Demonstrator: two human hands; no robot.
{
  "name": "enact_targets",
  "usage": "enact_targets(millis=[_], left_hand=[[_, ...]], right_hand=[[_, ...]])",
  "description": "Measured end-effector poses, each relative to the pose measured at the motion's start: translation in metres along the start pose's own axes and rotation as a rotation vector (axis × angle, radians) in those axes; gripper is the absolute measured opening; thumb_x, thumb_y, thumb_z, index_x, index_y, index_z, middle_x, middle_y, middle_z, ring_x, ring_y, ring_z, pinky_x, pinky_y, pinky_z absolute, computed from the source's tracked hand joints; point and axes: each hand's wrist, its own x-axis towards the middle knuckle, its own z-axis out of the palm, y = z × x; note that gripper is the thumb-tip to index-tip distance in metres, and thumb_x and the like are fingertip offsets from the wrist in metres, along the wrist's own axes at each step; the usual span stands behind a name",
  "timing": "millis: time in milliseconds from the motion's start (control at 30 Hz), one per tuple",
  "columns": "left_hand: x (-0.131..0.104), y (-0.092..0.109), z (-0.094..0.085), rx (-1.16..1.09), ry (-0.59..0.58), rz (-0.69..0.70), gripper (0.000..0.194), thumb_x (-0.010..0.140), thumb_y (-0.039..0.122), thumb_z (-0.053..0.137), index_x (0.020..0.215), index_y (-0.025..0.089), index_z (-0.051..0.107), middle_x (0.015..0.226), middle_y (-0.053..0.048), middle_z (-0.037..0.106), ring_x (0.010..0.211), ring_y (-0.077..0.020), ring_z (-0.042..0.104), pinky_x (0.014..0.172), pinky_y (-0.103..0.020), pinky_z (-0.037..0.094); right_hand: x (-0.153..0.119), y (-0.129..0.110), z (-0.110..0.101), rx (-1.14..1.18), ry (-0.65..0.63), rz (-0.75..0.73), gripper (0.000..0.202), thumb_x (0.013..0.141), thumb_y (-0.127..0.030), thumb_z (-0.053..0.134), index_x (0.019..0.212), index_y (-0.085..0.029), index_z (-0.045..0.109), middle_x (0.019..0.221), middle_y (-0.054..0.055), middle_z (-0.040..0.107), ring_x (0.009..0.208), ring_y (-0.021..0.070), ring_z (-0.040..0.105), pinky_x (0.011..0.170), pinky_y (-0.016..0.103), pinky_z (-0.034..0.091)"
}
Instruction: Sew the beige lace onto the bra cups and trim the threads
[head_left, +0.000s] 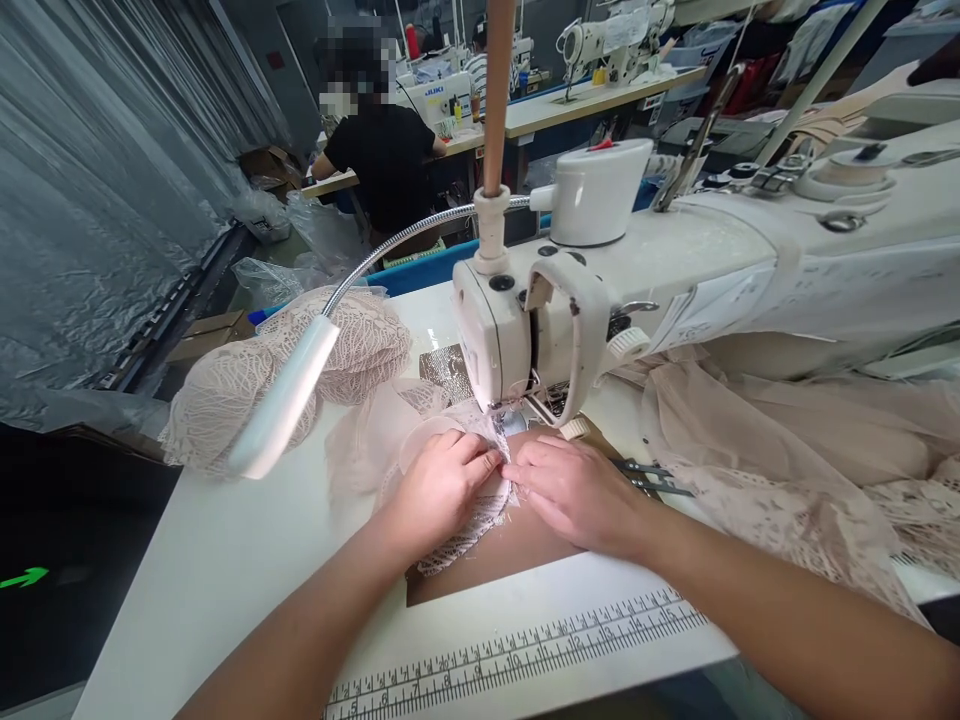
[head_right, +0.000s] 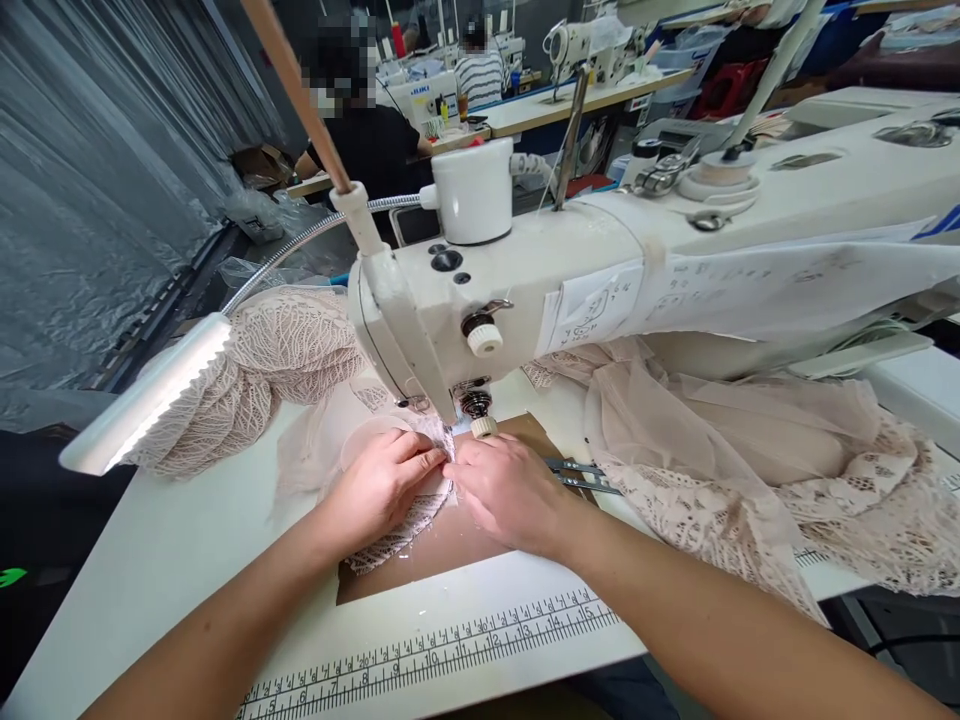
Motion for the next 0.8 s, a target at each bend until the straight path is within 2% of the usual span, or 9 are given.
enact_targets(millis=[133, 233, 433, 600, 800], left_hand=[[-0.005, -0.001, 0.004, 0.07, -0.032, 0.004, 0.035, 0.089, 0.016, 0.045, 0.122, 0.021, 0.055, 0.098, -0.008, 0.06, 0.081, -0.0207, 0.049, 0.07, -0.034, 0.041], [-0.006, 0.001, 0.0, 0.089, -0.051, 0.006, 0.038, 0.09, 0.017, 0.044, 0.126, 0.024, 0.053, 0.101, -0.009, 0.06, 0.085, -0.0215, 0.049, 0.072, -0.035, 0.041], [-0.005, -0.001, -0.002, 0.056, -0.101, 0.012, 0.046, 0.085, 0.01, 0.042, 0.13, 0.02, 0.05, 0.133, -0.008, 0.051, 0.088, -0.0217, 0.048, 0.075, -0.036, 0.042], [-0.004, -0.001, -0.001, 0.026, -0.086, 0.002, 0.045, 0.084, 0.01, 0.042, 0.129, 0.016, 0.05, 0.134, -0.01, 0.052, 0.087, -0.0214, 0.05, 0.076, -0.036, 0.044], [-0.002, -0.001, 0.0, 0.049, -0.081, -0.012, 0.044, 0.085, 0.011, 0.043, 0.129, 0.012, 0.049, 0.136, -0.012, 0.049, 0.088, -0.0227, 0.049, 0.077, -0.038, 0.045]], right_hand=[[0.001, 0.002, 0.0, 0.025, 0.102, 0.141, 0.027, 0.082, -0.01, 0.044, 0.089, -0.018, 0.069, 0.076, 0.002, 0.066, 0.067, 0.0136, 0.056, 0.065, 0.026, 0.039], [0.004, 0.001, -0.003, -0.033, 0.107, 0.217, 0.027, 0.084, -0.011, 0.043, 0.088, -0.019, 0.069, 0.075, 0.004, 0.066, 0.067, 0.0142, 0.057, 0.063, 0.026, 0.039], [0.01, -0.002, -0.004, -0.07, -0.012, 0.169, 0.028, 0.086, -0.012, 0.044, 0.098, -0.018, 0.069, 0.08, 0.004, 0.064, 0.065, 0.0126, 0.054, 0.058, 0.025, 0.036], [0.01, -0.005, -0.003, -0.115, -0.027, 0.206, 0.028, 0.086, -0.01, 0.044, 0.097, -0.017, 0.069, 0.078, 0.003, 0.063, 0.063, 0.0125, 0.05, 0.057, 0.025, 0.034], [0.01, -0.003, 0.001, -0.164, 0.002, 0.203, 0.029, 0.086, -0.009, 0.043, 0.097, -0.016, 0.068, 0.078, 0.005, 0.064, 0.069, 0.0147, 0.054, 0.059, 0.025, 0.037]])
